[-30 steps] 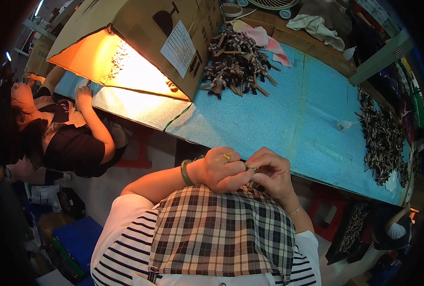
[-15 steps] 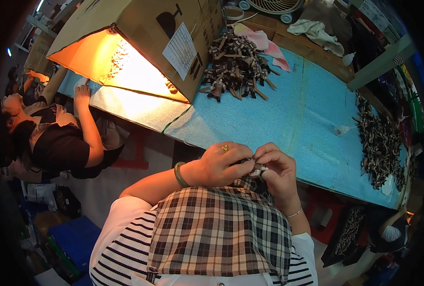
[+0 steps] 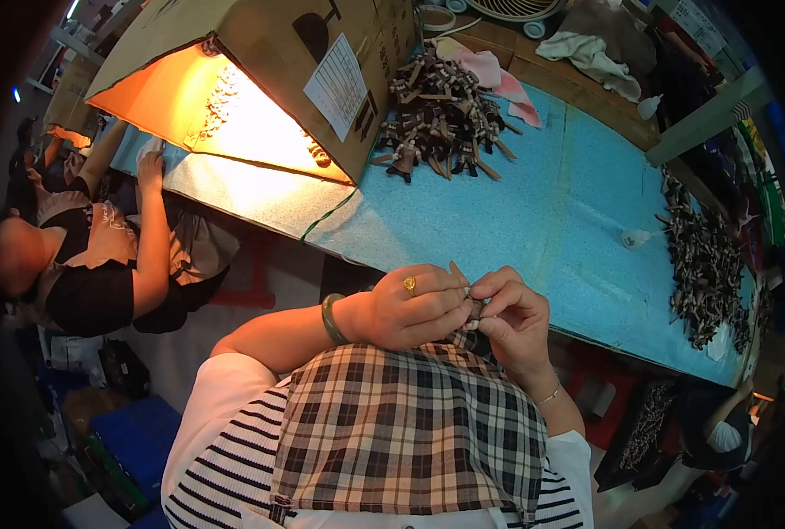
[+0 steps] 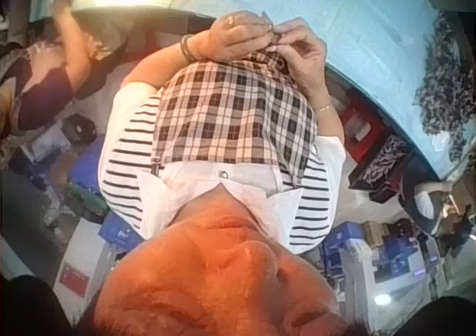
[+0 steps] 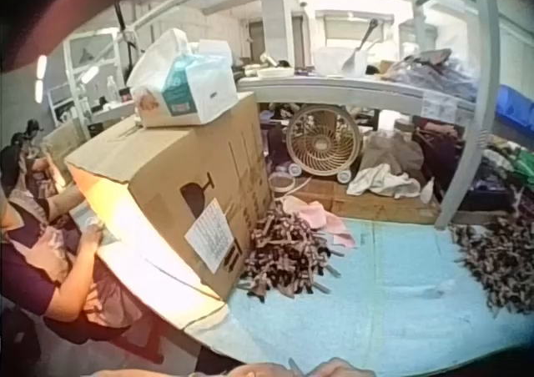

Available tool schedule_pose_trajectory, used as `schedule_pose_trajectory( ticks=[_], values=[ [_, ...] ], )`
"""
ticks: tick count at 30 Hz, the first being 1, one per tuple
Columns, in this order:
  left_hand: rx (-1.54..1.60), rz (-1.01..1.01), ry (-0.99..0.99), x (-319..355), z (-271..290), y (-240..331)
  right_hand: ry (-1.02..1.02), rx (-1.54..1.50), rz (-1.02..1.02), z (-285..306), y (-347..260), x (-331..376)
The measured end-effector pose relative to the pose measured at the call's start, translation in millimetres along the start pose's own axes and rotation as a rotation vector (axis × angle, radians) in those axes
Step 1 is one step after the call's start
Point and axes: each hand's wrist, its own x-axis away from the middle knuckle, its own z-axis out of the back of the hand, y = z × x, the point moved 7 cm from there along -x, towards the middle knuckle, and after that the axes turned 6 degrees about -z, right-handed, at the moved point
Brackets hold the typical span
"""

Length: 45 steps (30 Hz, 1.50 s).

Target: Assembling small plastic components by applying glue and joining pieces together at a factory workbench.

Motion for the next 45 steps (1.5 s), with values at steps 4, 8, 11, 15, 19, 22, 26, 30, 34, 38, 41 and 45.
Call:
schedule_pose_trajectory(
  ticks=[4,8,11,15,19,22,26,30,34,38,41,45],
  values=[
    [0.01,-0.001,0.007,-3,2,0,-0.013,0.01,0.017,-2,-3,-1],
    [0.009,0.01,0.012,-1,-1,-2,-0.005,0.033,0.013,0,-2,-3],
    [0.011,0.014,0.017,-1,-2,-2,-0.007,0.041,0.021,1,-3,-2],
    [0.008,0.033,0.024,2,-3,-5,0.015,0.006,-0.033,2,0,-4],
    [0.016,0.102,0.067,10,-8,-8,0.004,-0.002,-0.064,7,2,-6],
    [0.032,0.143,0.105,11,-10,-11,-0.002,-0.069,-0.042,9,3,-7],
    [0.043,0.186,0.136,15,-12,-14,0.023,-0.046,-0.047,6,1,-5],
    [0.049,0.221,0.138,16,-13,-14,0.008,0.111,0.015,6,0,-5],
    [0.051,0.291,0.136,17,-14,-17,0.023,0.122,0.047,8,4,-6],
    [0.078,0.394,0.137,15,-15,-20,0.036,0.154,0.025,8,4,-9],
    [0.224,0.672,0.188,23,-18,-34,0.139,0.152,-0.014,9,4,-11],
    [0.714,1.169,0.182,52,-42,-50,0.206,0.198,-0.11,23,16,-9]
  ],
)
